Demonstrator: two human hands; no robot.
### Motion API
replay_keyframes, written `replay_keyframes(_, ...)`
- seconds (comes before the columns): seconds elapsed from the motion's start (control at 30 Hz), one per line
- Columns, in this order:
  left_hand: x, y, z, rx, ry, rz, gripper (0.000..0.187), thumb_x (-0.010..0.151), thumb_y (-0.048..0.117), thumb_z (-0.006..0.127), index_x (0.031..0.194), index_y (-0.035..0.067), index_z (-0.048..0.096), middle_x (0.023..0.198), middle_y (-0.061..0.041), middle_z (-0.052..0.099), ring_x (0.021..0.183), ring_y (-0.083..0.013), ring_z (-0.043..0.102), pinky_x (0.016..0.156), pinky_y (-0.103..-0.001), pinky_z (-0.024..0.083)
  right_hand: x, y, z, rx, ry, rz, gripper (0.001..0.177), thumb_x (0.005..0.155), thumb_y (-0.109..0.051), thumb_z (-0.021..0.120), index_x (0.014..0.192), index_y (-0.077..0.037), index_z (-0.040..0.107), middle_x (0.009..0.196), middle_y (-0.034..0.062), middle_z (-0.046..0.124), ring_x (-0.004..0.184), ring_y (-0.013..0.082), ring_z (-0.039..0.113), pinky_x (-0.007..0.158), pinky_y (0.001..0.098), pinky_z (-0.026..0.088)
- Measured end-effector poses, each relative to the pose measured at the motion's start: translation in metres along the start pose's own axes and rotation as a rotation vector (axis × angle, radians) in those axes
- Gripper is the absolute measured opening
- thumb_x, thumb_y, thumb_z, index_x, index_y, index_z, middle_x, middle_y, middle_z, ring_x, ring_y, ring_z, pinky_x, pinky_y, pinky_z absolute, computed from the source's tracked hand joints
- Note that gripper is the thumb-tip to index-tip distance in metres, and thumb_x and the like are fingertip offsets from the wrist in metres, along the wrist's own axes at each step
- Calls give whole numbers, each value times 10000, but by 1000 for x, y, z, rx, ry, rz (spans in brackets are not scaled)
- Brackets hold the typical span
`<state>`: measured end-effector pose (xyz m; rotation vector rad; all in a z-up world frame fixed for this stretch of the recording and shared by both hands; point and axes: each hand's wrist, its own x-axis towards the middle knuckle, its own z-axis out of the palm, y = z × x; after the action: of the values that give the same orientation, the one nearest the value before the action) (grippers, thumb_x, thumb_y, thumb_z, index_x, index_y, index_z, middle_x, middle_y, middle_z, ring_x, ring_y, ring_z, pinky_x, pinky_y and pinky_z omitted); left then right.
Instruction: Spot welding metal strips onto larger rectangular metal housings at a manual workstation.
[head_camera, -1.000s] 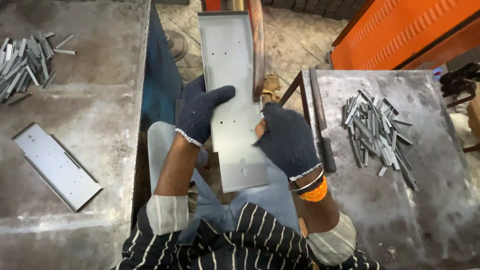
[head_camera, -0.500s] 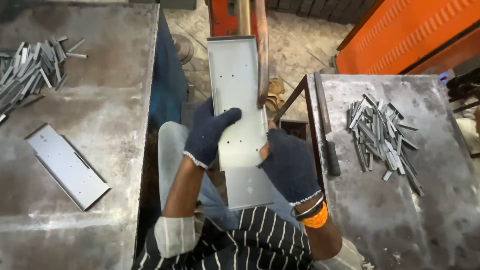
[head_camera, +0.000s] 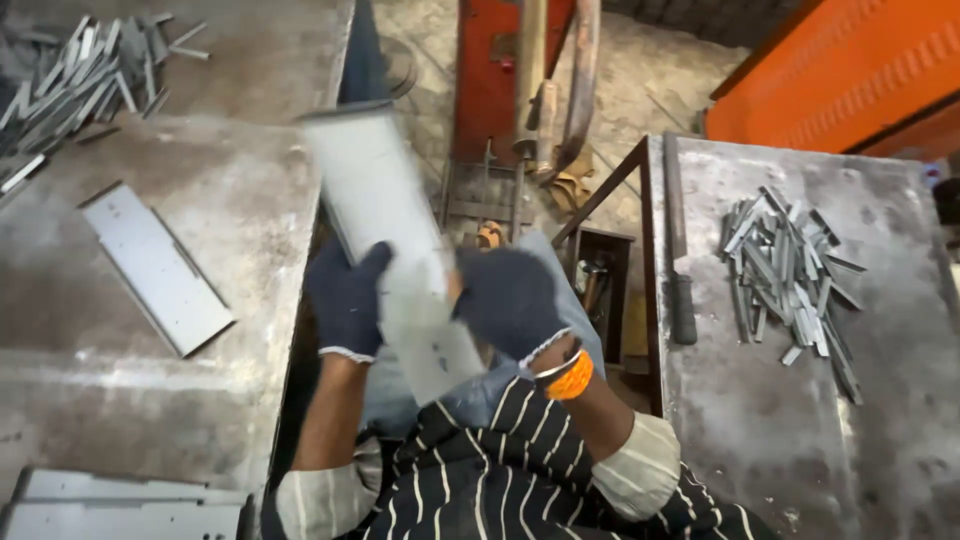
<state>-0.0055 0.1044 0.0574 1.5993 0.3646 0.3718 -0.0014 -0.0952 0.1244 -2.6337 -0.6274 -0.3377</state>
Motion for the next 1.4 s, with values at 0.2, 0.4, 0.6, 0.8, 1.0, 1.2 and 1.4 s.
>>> replay_keyframes(0.2,-35,-125,-168,-196,465,-333,398,779,28,771,1164,54,671,1038,-88,738,830,-232,713,769,-370,609,-39,-24,39,314,-246,-44,246,900,-351,684,858,-109,706,808,139,705,789,366,688,686,504,516)
replay_keyframes(0.4,-20,-202,-261,-165,431,-228,344,812,12,761,1140,55,666,1014,-92,721,800,-232,700,731,-386,603,-39,-11,35,361,-338,67,262,926,-358,656,906,-103,716,822,136,715,779,375,688,668,513,506)
replay_keyframes(0.6,-13,-176,-258,-173,497,-115,281,853,-7,749,1111,56,659,984,-96,701,763,-231,684,686,-404,594,-31,-3,40,339,-278,-8,249,919,-349,677,861,-109,713,797,129,705,774,375,681,678,510,497)
replay_keyframes(0.8,-10,-238,-317,-166,611,12,224,893,-25,736,1082,58,652,955,-101,681,727,-231,669,641,-423,586,-27,-4,58,359,-259,-75,248,914,-337,685,841,-100,689,773,128,696,748,376,676,650,507,491)
replay_keyframes(1.0,48,-232,-247,-508,546,-291,83,946,92,686,892,34,664,709,-143,648,560,-294,621,487,-429,524,-10,-27,52,463,-332,-49,263,933,-335,679,844,-88,668,731,129,686,708,355,684,631,474,492)
replay_keyframes(1.2,170,-334,-216,-1232,651,-509,600,968,546,557,1012,-38,687,1000,-200,758,841,-350,746,719,-429,641,-10,-24,56,464,-339,-103,235,918,-309,685,857,-82,697,746,138,691,709,362,676,641,468,486)
replay_keyframes(1.4,221,-431,-258,-1496,855,-285,717,897,718,486,1069,65,727,957,-144,743,780,-310,715,658,-413,592,-16,-6,63,406,-314,-56,277,902,-311,717,789,-60,692,705,154,664,691,362,655,627,467,479)
